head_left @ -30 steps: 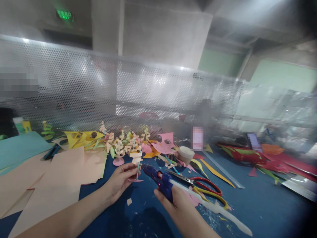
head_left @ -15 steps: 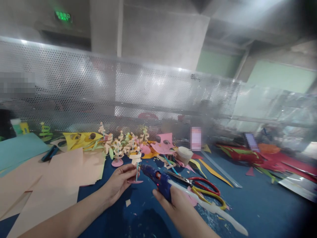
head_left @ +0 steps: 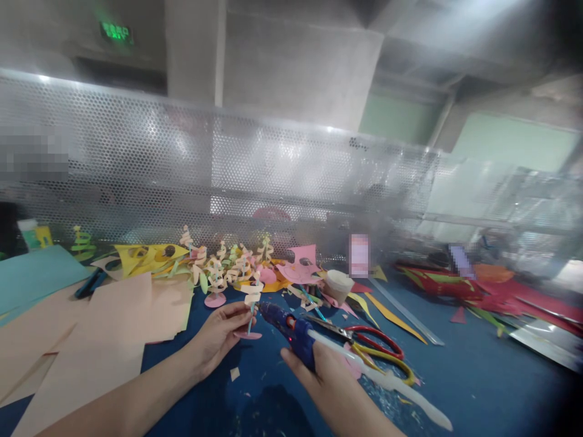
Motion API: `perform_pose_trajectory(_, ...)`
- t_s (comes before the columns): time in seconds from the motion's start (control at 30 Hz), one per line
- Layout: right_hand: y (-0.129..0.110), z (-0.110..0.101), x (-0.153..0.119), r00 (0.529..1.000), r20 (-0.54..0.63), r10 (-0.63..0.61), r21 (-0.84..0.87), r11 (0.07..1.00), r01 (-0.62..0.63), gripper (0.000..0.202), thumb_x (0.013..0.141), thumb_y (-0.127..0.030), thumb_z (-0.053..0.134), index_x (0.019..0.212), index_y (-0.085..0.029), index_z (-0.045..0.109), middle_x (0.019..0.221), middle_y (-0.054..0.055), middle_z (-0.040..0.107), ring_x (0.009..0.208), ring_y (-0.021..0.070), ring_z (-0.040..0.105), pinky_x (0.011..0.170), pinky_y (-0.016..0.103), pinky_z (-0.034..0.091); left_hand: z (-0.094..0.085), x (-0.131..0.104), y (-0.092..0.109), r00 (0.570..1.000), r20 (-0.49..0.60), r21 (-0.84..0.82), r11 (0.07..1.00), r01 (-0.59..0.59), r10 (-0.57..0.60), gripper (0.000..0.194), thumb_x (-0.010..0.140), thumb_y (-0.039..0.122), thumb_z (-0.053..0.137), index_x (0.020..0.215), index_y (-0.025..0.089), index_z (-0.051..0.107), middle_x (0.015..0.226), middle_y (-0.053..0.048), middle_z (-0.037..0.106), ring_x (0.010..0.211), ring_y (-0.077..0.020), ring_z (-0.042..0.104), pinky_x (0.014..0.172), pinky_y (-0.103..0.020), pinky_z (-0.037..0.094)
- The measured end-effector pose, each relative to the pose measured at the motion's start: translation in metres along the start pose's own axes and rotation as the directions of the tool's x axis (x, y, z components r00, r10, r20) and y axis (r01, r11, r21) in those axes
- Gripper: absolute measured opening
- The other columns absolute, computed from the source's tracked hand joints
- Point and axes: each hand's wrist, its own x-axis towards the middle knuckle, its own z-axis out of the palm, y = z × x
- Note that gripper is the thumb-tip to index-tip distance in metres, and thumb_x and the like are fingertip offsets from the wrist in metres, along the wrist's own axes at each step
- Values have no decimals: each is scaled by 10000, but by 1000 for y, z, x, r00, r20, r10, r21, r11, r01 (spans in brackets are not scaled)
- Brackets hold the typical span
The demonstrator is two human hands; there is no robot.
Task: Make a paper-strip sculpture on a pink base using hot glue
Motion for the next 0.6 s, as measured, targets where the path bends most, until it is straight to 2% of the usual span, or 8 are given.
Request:
perform_pose_trajectory(0.13, 0, 0, -1, 999, 29, 15, 21, 1000, -15, 231, 763, -377, 486, 825, -199, 620, 788, 56, 652, 746, 218, 611, 661, 289, 465, -1, 1, -1, 1000, -4, -6, 1000, -3, 3, 198, 523, 129, 777, 690, 117, 671, 631, -17, 637, 629, -141, 596, 635, -307, 526)
perform_pose_trajectory(0.23, -3, -5, 0, 999, 17, 35, 50, 998, -36, 246, 738, -416, 512, 790, -198, 613, 726, 36, 645, 686, 205, 594, 630, 273, 458, -1, 2, -1, 1000, -16, -10, 1000, -12, 12, 190, 524, 123, 775, 681, 124, 669, 630, -13, 640, 628, -138, 601, 617, -280, 525)
perform_pose_trajectory(0.3, -3, -12, 0, 998, 0, 56, 72, 996, -56, 278, 740, -451, 500, 774, -196, 605, 687, 24, 635, 652, 192, 576, 613, 262, 451, -2, 2, -1, 999, -24, -10, 1000, -21, 21, 183, 526, 122, 773, 675, 126, 668, 628, -12, 641, 627, -133, 599, 612, -269, 524)
perform_pose_trajectory(0.4, 2, -31, -1, 990, -44, 133, 109, 986, -127, 345, 744, -500, 466, 766, -182, 598, 628, 14, 599, 609, 176, 542, 586, 252, 437, -3, 3, 0, 999, -16, 0, 1000, -28, 28, 169, 538, 135, 769, 671, 122, 666, 610, -12, 635, 610, -131, 586, 650, -323, 532)
perform_pose_trajectory(0.5, 22, -56, -6, 966, -88, 245, 164, 960, -228, 416, 724, -565, 443, 708, -177, 592, 559, -2, 543, 554, 159, 501, 518, 243, 418, -4, 3, -1, 999, 0, 2, 999, -32, 32, 168, 538, 146, 771, 660, 125, 658, 602, -5, 630, 591, -120, 572, 673, -344, 523)
perform_pose_trajectory(0.6, 62, -84, -14, 928, -143, 343, 191, 930, -315, 440, 689, -595, 471, 559, -182, 549, 532, -2, 543, 520, 143, 503, 481, 226, 424, -4, 3, 0, 999, -10, 4, 999, -38, 38, 185, 523, 154, 778, 657, 130, 653, 597, 2, 626, 584, -110, 566, 667, -306, 503)
